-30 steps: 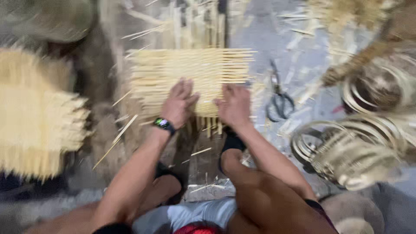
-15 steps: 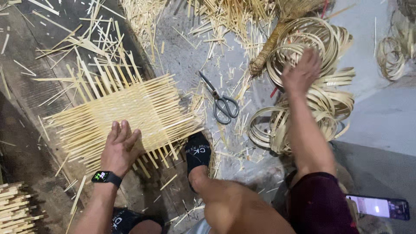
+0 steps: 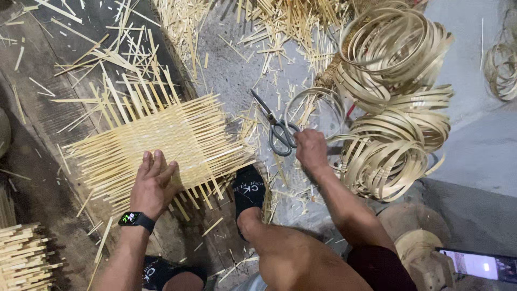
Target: The person weaves a round bamboo basket base by interlacing thin bamboo strips through a square woven sheet and trimming the excess strips using shears.
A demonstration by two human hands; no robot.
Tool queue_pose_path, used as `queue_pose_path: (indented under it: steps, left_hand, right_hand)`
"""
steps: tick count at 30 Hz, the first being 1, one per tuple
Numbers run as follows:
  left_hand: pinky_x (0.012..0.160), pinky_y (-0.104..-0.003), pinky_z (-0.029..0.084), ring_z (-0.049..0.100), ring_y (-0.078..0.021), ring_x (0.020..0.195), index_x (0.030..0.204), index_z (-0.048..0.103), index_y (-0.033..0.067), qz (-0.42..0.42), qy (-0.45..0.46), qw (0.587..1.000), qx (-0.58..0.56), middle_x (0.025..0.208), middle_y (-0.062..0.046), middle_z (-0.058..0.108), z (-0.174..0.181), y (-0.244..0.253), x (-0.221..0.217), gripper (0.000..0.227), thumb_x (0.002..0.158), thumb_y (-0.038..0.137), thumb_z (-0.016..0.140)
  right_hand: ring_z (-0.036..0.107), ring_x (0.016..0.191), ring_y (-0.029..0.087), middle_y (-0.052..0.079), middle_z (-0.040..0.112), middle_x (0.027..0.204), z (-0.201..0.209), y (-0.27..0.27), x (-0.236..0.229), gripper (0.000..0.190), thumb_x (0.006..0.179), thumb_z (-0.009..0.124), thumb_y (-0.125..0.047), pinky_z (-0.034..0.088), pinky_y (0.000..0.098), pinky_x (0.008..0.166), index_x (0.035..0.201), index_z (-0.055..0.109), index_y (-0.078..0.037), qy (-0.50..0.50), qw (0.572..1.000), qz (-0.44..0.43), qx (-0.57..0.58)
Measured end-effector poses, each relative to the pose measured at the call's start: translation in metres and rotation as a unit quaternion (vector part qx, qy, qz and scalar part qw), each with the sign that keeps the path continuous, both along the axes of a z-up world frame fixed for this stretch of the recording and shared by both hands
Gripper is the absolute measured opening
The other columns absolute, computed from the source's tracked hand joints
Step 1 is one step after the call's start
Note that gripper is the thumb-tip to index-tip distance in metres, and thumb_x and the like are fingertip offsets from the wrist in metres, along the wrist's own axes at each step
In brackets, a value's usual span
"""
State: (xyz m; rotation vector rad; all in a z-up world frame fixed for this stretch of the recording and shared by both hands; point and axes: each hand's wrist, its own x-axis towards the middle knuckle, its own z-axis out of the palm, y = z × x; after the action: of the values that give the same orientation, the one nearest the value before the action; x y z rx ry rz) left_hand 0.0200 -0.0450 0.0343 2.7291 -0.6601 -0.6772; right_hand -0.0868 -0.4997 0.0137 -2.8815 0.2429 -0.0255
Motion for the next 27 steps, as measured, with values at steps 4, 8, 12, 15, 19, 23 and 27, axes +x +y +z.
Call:
queue_pose_path:
  steps: [4, 8, 12, 15, 19, 23, 27]
  left_hand:
    - [0.123, -0.043, 0.027, 0.023, -0.0332, 0.154, 0.139, 0.063, 0.0259, -0.030, -0.042, 0.999, 0.004, 0.163, -0.012, 0.036, -0.003, 0.001, 0.001, 0.071, 0.072, 0.037, 0.085]
    - [0.123, -0.043, 0.028, 0.025, -0.0338, 0.154, 0.136, 0.064, 0.0242, -0.002, -0.021, 1.000, -0.024, 0.162, -0.013, 0.036, -0.002, 0.001, -0.002, 0.075, 0.067, 0.039, 0.087]
    - [0.123, -0.042, 0.029, 0.027, -0.0349, 0.153, 0.135, 0.065, 0.0236, -0.005, -0.024, 0.999, -0.028, 0.161, -0.014, 0.038, -0.002, 0.001, -0.001, 0.075, 0.065, 0.038, 0.087]
    - [0.123, -0.042, 0.029, 0.027, -0.0348, 0.154, 0.135, 0.066, 0.0235, -0.003, -0.034, 0.999, -0.038, 0.161, -0.015, 0.039, -0.003, 0.003, 0.000, 0.073, 0.067, 0.035, 0.087]
    - [0.122, -0.046, 0.025, 0.024, -0.0342, 0.152, 0.136, 0.064, 0.0224, 0.009, 0.000, 1.000, -0.019, 0.161, -0.013, 0.036, -0.004, 0.000, 0.001, 0.076, 0.066, 0.041, 0.088]
    - [0.124, -0.042, 0.026, 0.022, -0.0333, 0.154, 0.137, 0.063, 0.0226, -0.008, -0.009, 1.000, -0.018, 0.163, -0.013, 0.034, 0.001, 0.001, 0.003, 0.076, 0.067, 0.042, 0.086]
    - [0.120, -0.045, 0.028, 0.022, -0.0314, 0.153, 0.136, 0.064, 0.0272, 0.008, 0.046, 0.999, 0.018, 0.164, -0.010, 0.033, 0.008, -0.003, 0.011, 0.073, 0.071, 0.051, 0.084]
  right_hand:
    - [0.067, 0.097, 0.034, 0.017, 0.071, 0.099, 0.031, -0.003, 0.009, 0.024, 0.079, 0.076, -0.008, 0.051, 0.0453, 0.090, 0.102, 0.071, -0.003, -0.154, 0.988, 0.026, 0.018]
    - [0.066, 0.108, 0.036, 0.020, 0.069, 0.116, 0.071, -0.081, 0.050, 0.050, 0.085, 0.077, -0.030, 0.047, 0.0473, 0.097, 0.121, 0.067, 0.002, -0.202, 0.929, -0.092, -0.295]
    - [0.071, 0.087, 0.031, 0.019, 0.077, 0.103, 0.084, -0.127, 0.076, 0.024, 0.111, 0.061, -0.030, 0.057, 0.0479, 0.089, 0.119, 0.074, -0.012, 0.154, 0.936, -0.310, 0.060]
    - [0.068, 0.079, 0.020, 0.013, 0.075, 0.094, 0.067, -0.094, 0.055, 0.016, 0.096, 0.069, -0.024, 0.060, 0.0388, 0.074, 0.099, 0.078, -0.011, 0.079, 0.968, -0.224, 0.081]
    - [0.070, 0.076, 0.017, 0.005, 0.072, 0.093, 0.043, -0.041, 0.036, 0.016, 0.083, 0.076, -0.018, 0.059, 0.0357, 0.073, 0.098, 0.081, -0.016, 0.100, 0.953, -0.215, 0.189]
    - [0.073, 0.078, 0.028, 0.014, 0.076, 0.091, 0.050, -0.023, 0.026, 0.018, 0.091, 0.072, -0.006, 0.058, 0.0386, 0.079, 0.105, 0.080, -0.011, 0.033, 0.996, -0.063, 0.052]
    - [0.073, 0.082, 0.030, 0.014, 0.076, 0.091, 0.071, -0.018, 0.024, 0.008, 0.092, 0.070, -0.008, 0.059, 0.0389, 0.075, 0.097, 0.076, -0.005, -0.174, 0.985, 0.023, -0.008]
